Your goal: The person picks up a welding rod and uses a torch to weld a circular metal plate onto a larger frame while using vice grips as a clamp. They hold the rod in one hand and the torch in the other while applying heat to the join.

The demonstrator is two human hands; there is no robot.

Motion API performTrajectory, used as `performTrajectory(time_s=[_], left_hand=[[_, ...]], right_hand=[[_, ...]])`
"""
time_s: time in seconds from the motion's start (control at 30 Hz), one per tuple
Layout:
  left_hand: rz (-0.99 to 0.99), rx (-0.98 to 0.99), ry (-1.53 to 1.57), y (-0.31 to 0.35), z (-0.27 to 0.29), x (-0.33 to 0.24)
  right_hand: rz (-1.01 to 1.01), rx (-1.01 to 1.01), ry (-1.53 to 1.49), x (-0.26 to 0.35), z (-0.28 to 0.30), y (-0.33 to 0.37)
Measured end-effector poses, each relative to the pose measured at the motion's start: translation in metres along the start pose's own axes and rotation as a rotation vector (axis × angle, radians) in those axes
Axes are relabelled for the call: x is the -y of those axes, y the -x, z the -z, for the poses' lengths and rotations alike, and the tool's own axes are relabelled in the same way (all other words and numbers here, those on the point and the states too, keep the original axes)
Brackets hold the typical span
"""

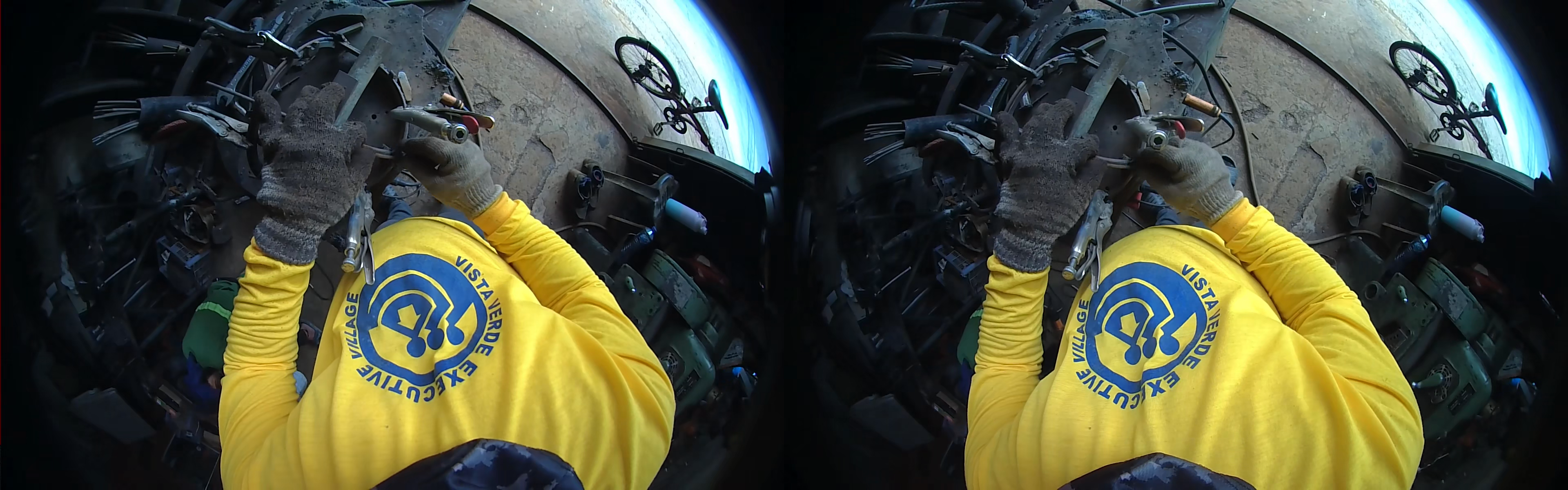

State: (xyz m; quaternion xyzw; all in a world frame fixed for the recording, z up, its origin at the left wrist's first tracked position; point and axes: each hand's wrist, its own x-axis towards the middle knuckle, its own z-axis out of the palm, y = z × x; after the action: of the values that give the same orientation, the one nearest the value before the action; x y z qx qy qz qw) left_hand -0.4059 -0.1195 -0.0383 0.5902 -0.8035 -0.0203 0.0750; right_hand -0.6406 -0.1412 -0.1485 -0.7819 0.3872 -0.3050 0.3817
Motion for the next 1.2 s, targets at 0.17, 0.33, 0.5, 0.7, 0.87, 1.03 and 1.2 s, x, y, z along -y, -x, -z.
performTrajectory(time_s=[0.17, 0.33, 0.5, 0.7, 0.87, 1.03, 1.2], left_hand=[[0.005, -0.023, 0.008, 0.002, -0.004, 0.001], [0.002, -0.035, 0.023, 0.002, -0.007, 0.003], [0.001, -0.044, 0.041, 0.001, -0.005, 0.002], [0.004, -0.023, 0.033, 0.0, -0.003, 0.0], [-0.005, -0.033, 0.039, 0.0, -0.003, 0.002], [-0.005, -0.013, 0.021, -0.002, -0.002, 0.001], [0.021, -0.029, 0.06, 0.0, -0.005, 0.001]], right_hand=[[0.046, 0.004, 0.182, 0.016, -0.006, -0.005], [0.071, 0.043, 0.285, 0.018, -0.008, -0.009], [0.022, 0.094, 0.273, 0.018, -0.01, -0.01], [0.101, 0.044, 0.305, 0.011, -0.013, -0.011], [0.036, 0.074, 0.28, 0.014, -0.011, -0.011], [0.024, 0.097, 0.297, 0.015, -0.009, -0.013], [-0.035, 0.126, 0.188, 0.016, -0.003, -0.01]])
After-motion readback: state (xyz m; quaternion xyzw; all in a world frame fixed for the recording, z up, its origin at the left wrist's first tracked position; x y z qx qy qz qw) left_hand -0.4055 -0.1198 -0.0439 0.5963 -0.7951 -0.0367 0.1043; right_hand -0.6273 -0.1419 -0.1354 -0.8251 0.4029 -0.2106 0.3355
